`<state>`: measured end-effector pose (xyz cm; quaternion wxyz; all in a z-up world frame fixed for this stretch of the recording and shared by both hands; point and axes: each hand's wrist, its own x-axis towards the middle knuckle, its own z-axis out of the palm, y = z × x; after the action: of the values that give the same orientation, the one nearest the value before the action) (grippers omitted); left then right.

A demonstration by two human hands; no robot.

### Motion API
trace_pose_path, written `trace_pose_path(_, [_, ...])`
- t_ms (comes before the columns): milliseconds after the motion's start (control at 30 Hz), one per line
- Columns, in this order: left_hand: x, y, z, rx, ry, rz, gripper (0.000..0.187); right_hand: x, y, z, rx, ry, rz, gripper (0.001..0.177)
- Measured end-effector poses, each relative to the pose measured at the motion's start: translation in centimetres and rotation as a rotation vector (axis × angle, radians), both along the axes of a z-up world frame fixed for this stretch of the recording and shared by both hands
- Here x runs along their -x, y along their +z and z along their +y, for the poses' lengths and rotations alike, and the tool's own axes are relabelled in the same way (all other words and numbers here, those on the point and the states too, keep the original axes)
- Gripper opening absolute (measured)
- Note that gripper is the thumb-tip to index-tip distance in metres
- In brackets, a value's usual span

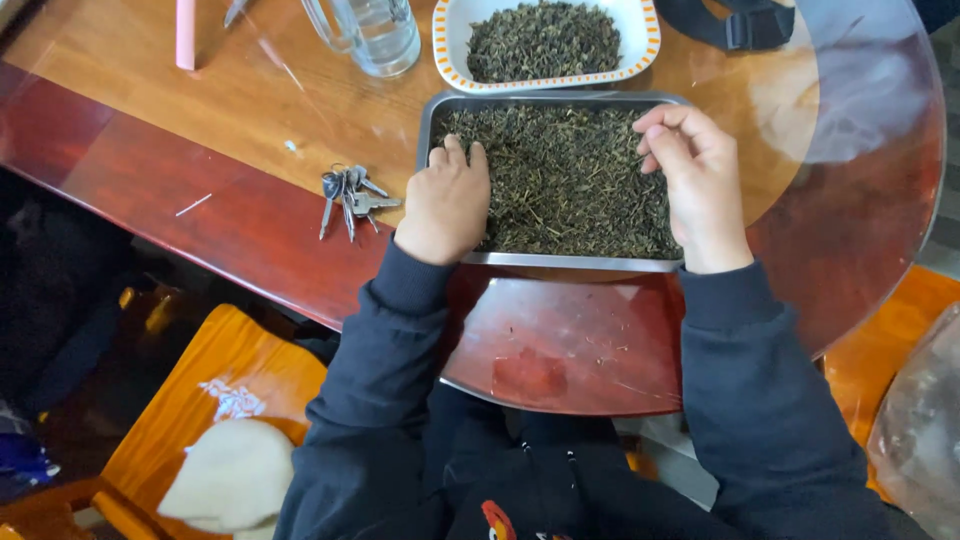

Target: Manually sorting dried tea leaves to remove stems and impurities by picking them out and placing them in a separate container.

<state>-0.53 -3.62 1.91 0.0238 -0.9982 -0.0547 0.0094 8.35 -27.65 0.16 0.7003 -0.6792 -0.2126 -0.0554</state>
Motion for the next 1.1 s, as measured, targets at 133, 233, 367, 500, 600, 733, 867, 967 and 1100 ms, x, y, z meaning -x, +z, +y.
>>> trace_pose_path(133, [-1.9,-4.3,1.0,-0.056,0.004,-0.063,0.052,0.1,-0.5,0.2,0.000,0.017,-0.005,0.014])
trace_pose_path(233, [-2.9,-5.4,1.6,-0.003,0.005,-0.075,0.052,0.3,-0.8,0.5,0.037,0.038,-0.033,0.013])
trace_pose_path(367, [-4.2,-5.5,3.0,0.307,-0.059,-0.135,0.049,1.1,-0.4,1.3,0.098,0.083,-0.076,0.015])
trace_pose_path(500, [-4.0,-3.7,1.8,0.702,-0.210,-0.291,0.045,0.9,-0.9,1.2,0.103,0.087,-0.097,0.015])
trace_pose_path(600, [-1.7,0.8,-0.4,1.038,-0.360,-0.347,0.039,0.7,-1.2,1.1,0.107,0.086,-0.124,0.013])
trace_pose_path(733, [-1.2,0.6,0.9,1.249,-0.462,-0.392,0.026,1.1,-0.9,1.2,0.130,0.081,-0.106,0.016])
trace_pose_path(867, [-2.0,-1.9,3.2,1.365,-0.282,-0.531,0.018,0.7,-1.8,1.2,0.133,0.080,-0.127,0.013])
trace_pose_path(967, [-1.8,-3.1,4.4,1.231,-0.135,-0.568,0.020,0.1,-2.2,1.4,0.208,0.065,-0.190,0.012])
trace_pose_path(1100, [-1.0,-3.7,4.8,0.944,-0.066,-0.570,0.034,0.1,-2.6,1.5,0.351,0.026,-0.324,0.016])
